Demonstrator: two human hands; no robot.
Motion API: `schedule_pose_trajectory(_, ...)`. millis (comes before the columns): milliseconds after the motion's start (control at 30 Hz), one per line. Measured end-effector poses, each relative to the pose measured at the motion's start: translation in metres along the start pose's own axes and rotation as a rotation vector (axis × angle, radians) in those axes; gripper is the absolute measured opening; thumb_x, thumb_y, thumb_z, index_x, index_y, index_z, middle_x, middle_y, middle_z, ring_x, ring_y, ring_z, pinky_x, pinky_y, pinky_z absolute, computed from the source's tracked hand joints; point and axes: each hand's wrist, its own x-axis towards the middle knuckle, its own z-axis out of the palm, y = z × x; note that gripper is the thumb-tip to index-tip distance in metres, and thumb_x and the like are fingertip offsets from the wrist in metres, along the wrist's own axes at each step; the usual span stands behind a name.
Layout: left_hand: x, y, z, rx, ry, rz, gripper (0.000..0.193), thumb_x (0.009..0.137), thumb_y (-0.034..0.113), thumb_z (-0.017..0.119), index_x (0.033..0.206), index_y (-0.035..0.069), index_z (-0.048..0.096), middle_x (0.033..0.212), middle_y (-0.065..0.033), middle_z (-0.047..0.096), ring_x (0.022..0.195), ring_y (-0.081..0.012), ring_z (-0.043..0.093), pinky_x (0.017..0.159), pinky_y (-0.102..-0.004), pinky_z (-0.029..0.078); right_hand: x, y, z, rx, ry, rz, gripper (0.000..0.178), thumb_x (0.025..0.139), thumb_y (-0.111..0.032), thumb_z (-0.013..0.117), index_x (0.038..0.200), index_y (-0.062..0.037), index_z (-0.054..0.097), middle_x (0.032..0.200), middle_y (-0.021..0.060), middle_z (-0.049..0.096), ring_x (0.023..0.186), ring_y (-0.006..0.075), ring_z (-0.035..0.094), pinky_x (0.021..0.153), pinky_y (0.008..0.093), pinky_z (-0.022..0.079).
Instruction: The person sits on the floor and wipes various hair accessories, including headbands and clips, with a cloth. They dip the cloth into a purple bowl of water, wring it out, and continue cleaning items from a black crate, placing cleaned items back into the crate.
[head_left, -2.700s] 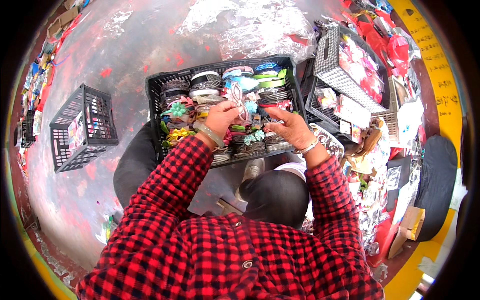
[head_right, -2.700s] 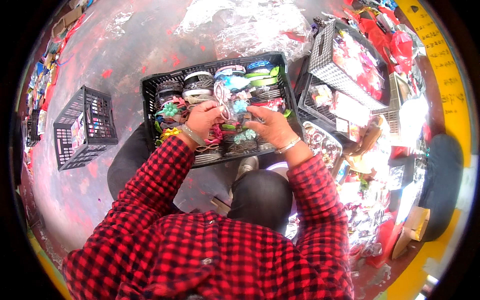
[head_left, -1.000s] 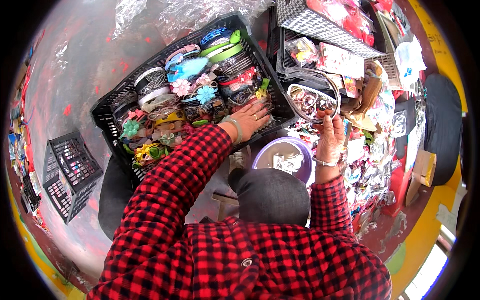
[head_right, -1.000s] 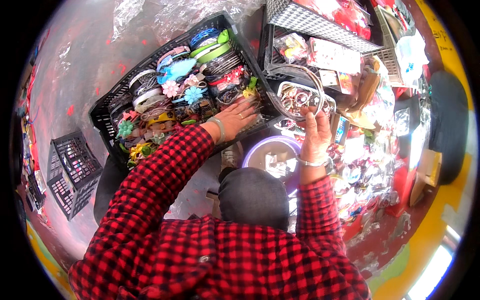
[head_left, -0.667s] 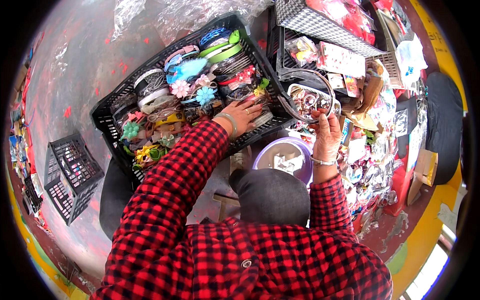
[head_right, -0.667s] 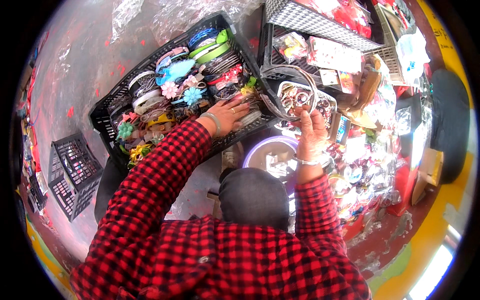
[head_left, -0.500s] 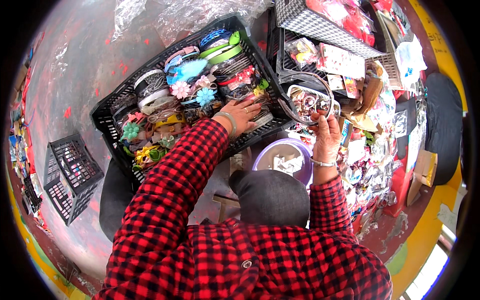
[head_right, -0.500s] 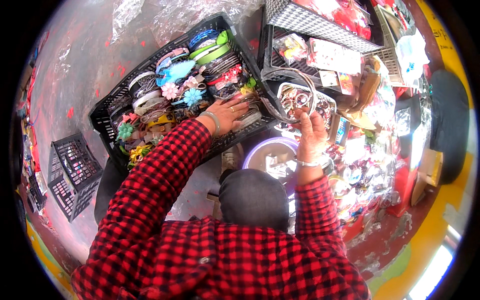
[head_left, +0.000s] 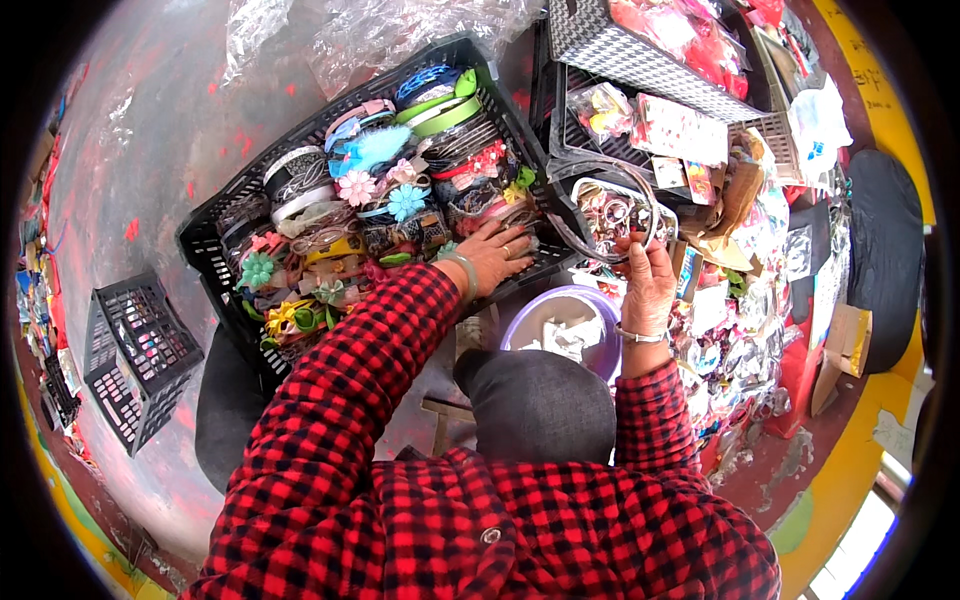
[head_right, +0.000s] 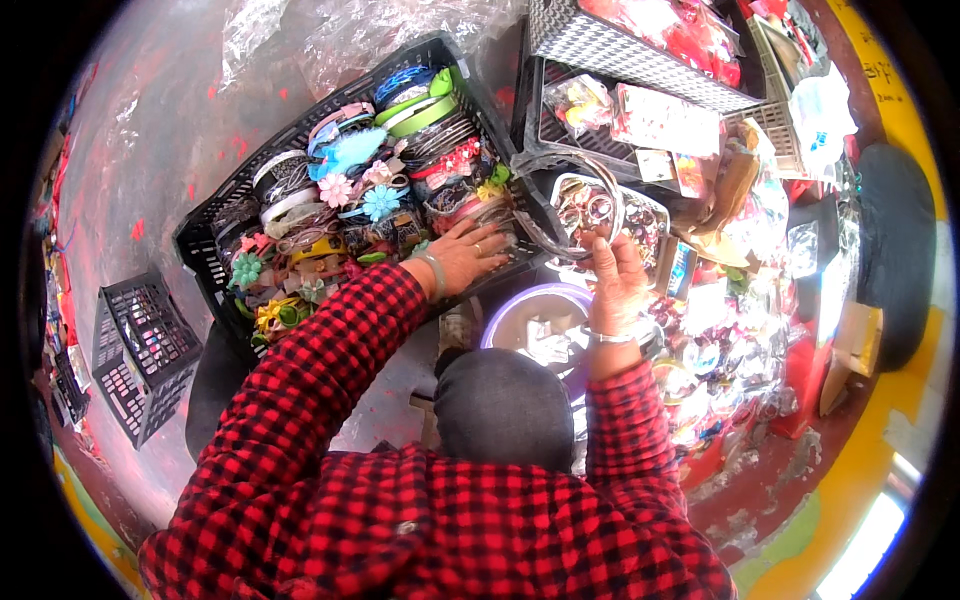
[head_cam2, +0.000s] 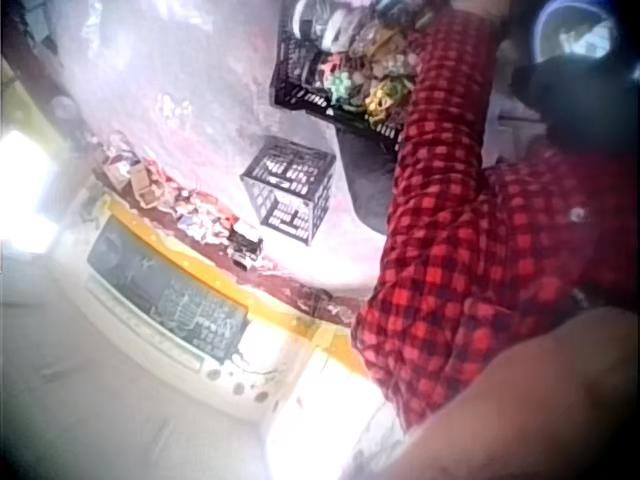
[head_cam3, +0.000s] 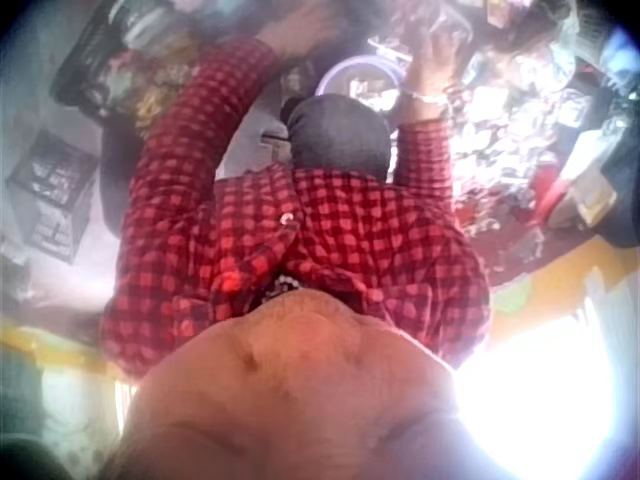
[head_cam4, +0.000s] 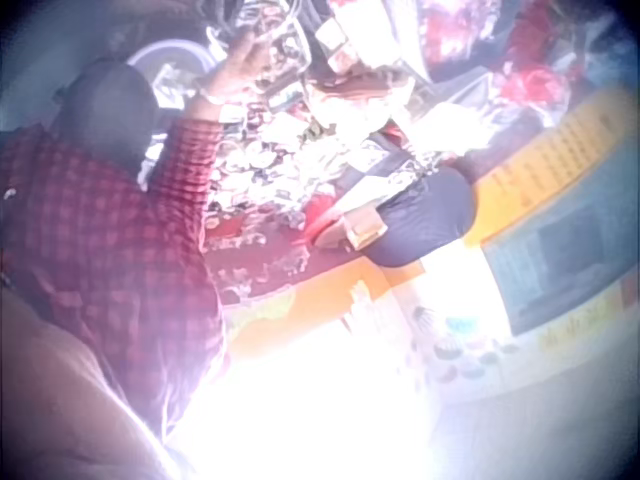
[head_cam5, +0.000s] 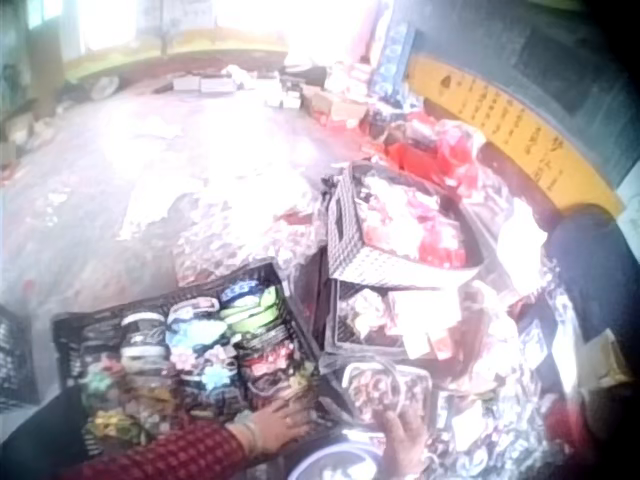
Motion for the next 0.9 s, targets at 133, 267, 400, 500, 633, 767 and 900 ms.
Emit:
schedule_pose_trajectory(133,-0.009,-0.008,-0.005,0.01,-0.041,-0.056,0.033,0.082,0.023,0.048,0.113,0.018,0.06,0.141,-0.0006,0.03,0.134,-0.0176,0.021,0.108,-0.0435,0.013,0.007,-0.015,-0.017,-0.143,-0.301,-0.124,0.023,0.085,-0.004,0.058,0.108,-0.0012,0.057,0.101,0.0097,0.062,0.092,0.0145,0.058,0.078,0.0253,0.047)
schedule_pose_trajectory(267,-0.009,-0.013,-0.013,0.001,-0.145,-0.064,0.04,0.082,0.025,0.05,0.121,0.023,0.053,0.143,0.0003,0.027,0.135,-0.0163,0.018,0.108,-0.0435,0.012,0.026,-0.045,-0.029,-0.61,-0.64,-0.212,0.032,0.08,0.001,0.059,0.111,-0.0017,0.057,0.104,0.01,0.062,0.095,0.0189,0.059,0.084,0.029,0.045)
schedule_pose_trajectory(400,-0.011,-0.02,-0.007,0.069,-0.102,-0.014,0.048,0.08,0.022,0.051,0.127,0.027,0.046,0.144,0.0014,0.025,0.135,-0.0159,0.017,0.109,-0.0427,0.011,0.045,-0.066,0.001,-0.809,-0.863,-0.425,0.033,0.079,-0.001,0.058,0.112,-0.0028,0.056,0.101,0.015,0.061,0.09,0.0274,0.06,0.078,0.0307,0.047)
schedule_pose_trajectory(500,-0.01,-0.026,-0.012,0.085,-0.111,-0.002,0.05,0.078,0.019,0.052,0.126,0.029,0.047,0.144,0.0013,0.025,0.135,-0.0157,0.016,0.109,-0.0428,0.011,0.059,-0.06,0.016,-0.89,-1.006,-0.498,0.027,0.078,-0.005,0.059,0.105,-0.0029,0.056,0.094,0.0148,0.06,0.085,0.031,0.059,0.073,0.0348,0.047)
schedule_pose_trajectory(633,-0.011,-0.034,-0.021,0.101,-0.141,0.02,0.044,0.075,0.016,0.052,0.118,0.029,0.053,0.142,0.0005,0.029,0.135,-0.0167,0.018,0.109,-0.0442,0.011,0.07,-0.043,0.028,-1.003,-1.176,-0.461,0.025,0.077,-0.004,0.06,0.103,-0.0024,0.057,0.093,0.0133,0.06,0.087,0.0308,0.059,0.074,0.0343,0.047)
schedule_pose_trajectory(767,-0.011,-0.036,-0.018,0.101,-0.101,0.03,0.04,0.075,0.016,0.051,0.113,0.027,0.055,0.139,-0.0011,0.034,0.134,-0.0209,0.02,0.109,-0.0456,0.009,0.073,-0.006,0.036,-1.065,-1.243,-0.542,0.02,0.077,-0.007,0.059,0.096,-0.003,0.057,0.087,0.0117,0.059,0.083,0.0311,0.058,0.069,0.0372,0.047)
schedule_pose_trajectory(900,-0.01,-0.029,-0.019,0.144,-0.083,-0.004,0.037,0.074,0.017,0.051,0.109,0.026,0.058,0.136,-0.0031,0.037,0.134,-0.0246,0.02,0.11,-0.0459,0.009,0.073,0.036,0.043,-1.166,-1.299,-0.498,0.015,0.076,-0.01,0.058,0.09,-0.0053,0.06,0.086,0.0126,0.06,0.08,0.031,0.059,0.069,0.0394,0.048)
